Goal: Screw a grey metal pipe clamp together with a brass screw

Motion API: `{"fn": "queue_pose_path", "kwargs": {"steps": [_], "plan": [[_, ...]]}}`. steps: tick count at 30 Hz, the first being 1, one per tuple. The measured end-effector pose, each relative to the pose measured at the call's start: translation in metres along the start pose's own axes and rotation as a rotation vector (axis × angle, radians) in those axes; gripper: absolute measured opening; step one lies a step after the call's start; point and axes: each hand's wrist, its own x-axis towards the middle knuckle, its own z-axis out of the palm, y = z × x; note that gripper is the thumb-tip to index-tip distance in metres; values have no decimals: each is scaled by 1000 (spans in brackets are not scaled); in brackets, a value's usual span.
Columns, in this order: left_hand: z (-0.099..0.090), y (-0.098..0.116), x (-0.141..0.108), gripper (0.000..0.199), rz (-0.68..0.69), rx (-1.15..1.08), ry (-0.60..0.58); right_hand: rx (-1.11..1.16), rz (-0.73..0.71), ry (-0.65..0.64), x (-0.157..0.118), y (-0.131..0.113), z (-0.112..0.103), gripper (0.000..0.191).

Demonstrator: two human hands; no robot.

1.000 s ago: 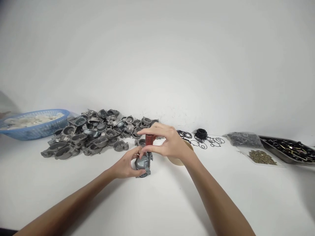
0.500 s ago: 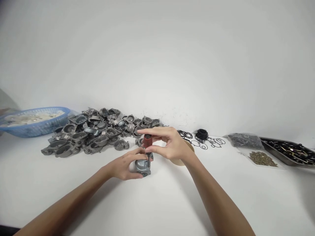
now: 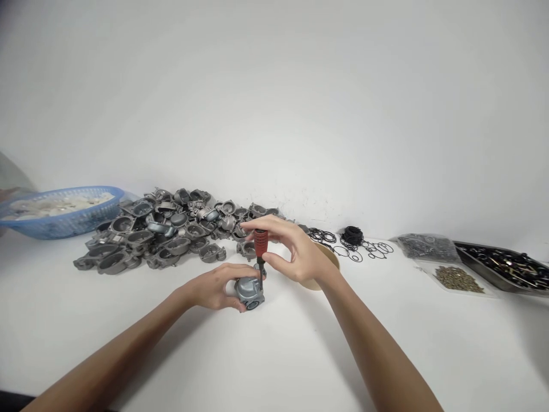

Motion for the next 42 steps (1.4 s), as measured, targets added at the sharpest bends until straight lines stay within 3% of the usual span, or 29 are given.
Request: {"fn": "queue_pose_path", "kwargs": {"steps": [2,6,11,15,19,24,28,33,39,42], "plan": [[1,-1,0,63,0,-12,-3,74,43,-11,0,2,0,48],[1,0,0,63,-11,-23,-4,-2,14,75,-1,7,0,48],[0,2,1,61,-30,-36,-8,140,95,14,-1,7,3,50],[0,3,0,60,-29,-59,-10,-15,51,108,-1,8,5,49],[0,1,0,62,-40,-58,-14,64,90,29,-1,8,1,45],[1,-1,-1,62,-40,-49,-4,-70,48,56,-2,6,-5,44],[1,-1,-1,62,-49,-42,0,92,101,-24,-2,3,-3,42],[1,-4,-2,65,-100,-4,1,-129,106,106,1,3,2,32],[3,-4,-3,63,-125,8,9,19,149,3,-1,-1,-7,36],[5,-1,-4,64,-148,41,30,-50,191,53,-3,-1,-11,35]]}}
